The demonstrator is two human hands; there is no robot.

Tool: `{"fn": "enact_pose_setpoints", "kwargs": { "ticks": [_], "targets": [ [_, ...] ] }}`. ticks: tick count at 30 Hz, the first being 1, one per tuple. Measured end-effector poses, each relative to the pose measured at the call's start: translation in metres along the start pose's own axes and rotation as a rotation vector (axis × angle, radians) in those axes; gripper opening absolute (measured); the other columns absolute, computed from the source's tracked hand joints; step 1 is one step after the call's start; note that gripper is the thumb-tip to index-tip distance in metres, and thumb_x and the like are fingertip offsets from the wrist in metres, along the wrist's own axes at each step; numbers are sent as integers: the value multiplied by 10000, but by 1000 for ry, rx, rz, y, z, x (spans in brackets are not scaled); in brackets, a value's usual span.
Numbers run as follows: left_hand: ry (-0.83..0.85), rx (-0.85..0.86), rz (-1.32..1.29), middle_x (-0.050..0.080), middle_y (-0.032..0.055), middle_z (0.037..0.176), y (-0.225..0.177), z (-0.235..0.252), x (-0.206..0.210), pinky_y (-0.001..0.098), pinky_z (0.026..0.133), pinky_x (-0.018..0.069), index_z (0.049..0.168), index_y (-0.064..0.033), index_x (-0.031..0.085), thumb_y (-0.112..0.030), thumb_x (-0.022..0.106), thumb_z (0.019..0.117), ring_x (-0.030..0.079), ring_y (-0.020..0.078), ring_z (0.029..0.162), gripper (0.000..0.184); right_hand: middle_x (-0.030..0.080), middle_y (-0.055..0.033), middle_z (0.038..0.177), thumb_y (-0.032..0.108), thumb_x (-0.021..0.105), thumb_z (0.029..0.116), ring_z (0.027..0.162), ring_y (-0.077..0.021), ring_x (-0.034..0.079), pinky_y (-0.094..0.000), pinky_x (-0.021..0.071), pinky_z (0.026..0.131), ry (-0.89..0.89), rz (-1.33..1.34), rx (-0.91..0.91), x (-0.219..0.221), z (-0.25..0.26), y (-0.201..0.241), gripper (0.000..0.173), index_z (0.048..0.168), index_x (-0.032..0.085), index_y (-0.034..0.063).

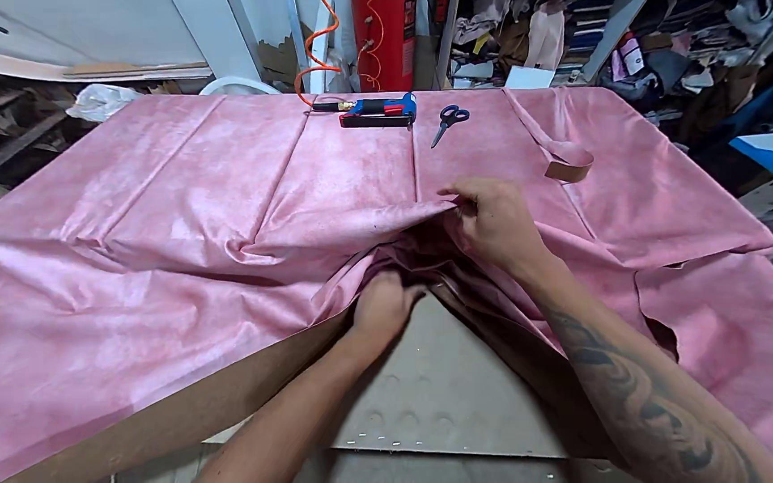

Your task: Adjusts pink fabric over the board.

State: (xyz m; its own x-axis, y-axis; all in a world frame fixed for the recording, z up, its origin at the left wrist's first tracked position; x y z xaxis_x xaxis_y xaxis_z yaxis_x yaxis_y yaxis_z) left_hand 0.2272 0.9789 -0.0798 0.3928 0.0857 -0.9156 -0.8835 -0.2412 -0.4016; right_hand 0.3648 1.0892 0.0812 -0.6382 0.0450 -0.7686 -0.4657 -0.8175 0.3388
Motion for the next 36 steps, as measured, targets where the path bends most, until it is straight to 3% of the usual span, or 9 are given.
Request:
{"fn": "enact_pose_setpoints", "kwargs": {
  "ticks": [3,5,7,11,17,24,29,32,36],
  "targets": [
    [28,-424,-698,717,159,913,26,17,-12,503,726,595,1078,9,685,-541,463,1053,712,283,801,593,743,-58,910,25,631,909,898,-220,704,-456,559,838,30,2,18,2,1,-2,213,1007,795,119],
    [29,-518,-1231,754,160,968,18,23,-5,431,714,654,1207,9,632,-525,483,1060,762,264,775,574,745,-58,919,25,644,905,898,-208,705,-449,562,833,35,16,33,1,4,-3,201,1002,795,116],
    [-96,-569,-1400,764,162,915,9,22,-2,412,700,661,1166,34,649,-391,592,1043,767,264,736,446,744,-54,926,20,647,902,904,-201,706,-445,569,836,38,27,49,1,3,-1,200,999,795,113],
    [-395,-363,-1557,750,215,919,-23,32,-25,476,664,676,1144,82,582,-66,512,1061,771,323,718,184,718,-64,876,20,640,902,865,-208,690,-424,557,799,-28,34,27,1,2,0,168,963,782,88],
    [-373,-448,-1879,736,238,1028,-38,47,-31,489,812,648,1251,89,540,-137,366,1111,766,336,881,318,713,-59,873,37,653,903,863,-186,687,-384,560,792,-60,32,36,-1,6,1,134,940,772,86],
    [-222,-154,-1838,749,190,994,-59,53,-54,447,838,627,1145,74,610,-134,261,1099,760,286,883,409,724,-59,913,44,656,909,908,-173,687,-357,551,835,-96,59,40,-5,6,0,135,963,773,86],
    [-171,-172,-1709,696,117,1133,-48,95,-19,409,940,567,1259,-11,602,-133,489,1071,675,208,1050,251,685,-76,849,27,655,915,860,-197,667,-347,543,793,-218,55,5,-1,7,6,106,927,755,60],
    [-214,-278,-1677,672,132,1149,-50,111,-18,431,895,569,1272,-27,600,-125,605,1023,654,231,1041,268,666,-81,837,0,614,927,854,-209,651,-340,536,786,-282,39,-17,0,-8,14,143,925,749,50],
    [-164,-297,-1870,652,103,1107,-54,98,-26,379,861,559,1264,-27,562,-22,567,1016,634,193,980,248,655,-98,895,40,579,994,904,-237,639,-378,541,833,-305,15,-25,12,-33,15,181,996,759,60]
  ]
}}
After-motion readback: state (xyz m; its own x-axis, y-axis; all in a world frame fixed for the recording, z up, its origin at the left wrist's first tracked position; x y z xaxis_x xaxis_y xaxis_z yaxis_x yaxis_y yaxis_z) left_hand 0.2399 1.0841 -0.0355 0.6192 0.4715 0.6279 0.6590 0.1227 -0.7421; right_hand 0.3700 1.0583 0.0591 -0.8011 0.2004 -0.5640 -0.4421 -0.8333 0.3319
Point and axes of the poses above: each hand's wrist, its own z-axis towards the middle knuckle, its own x-axis out of the palm, y = z × x, the point moved 5 cm from there along z, towards the middle knuckle
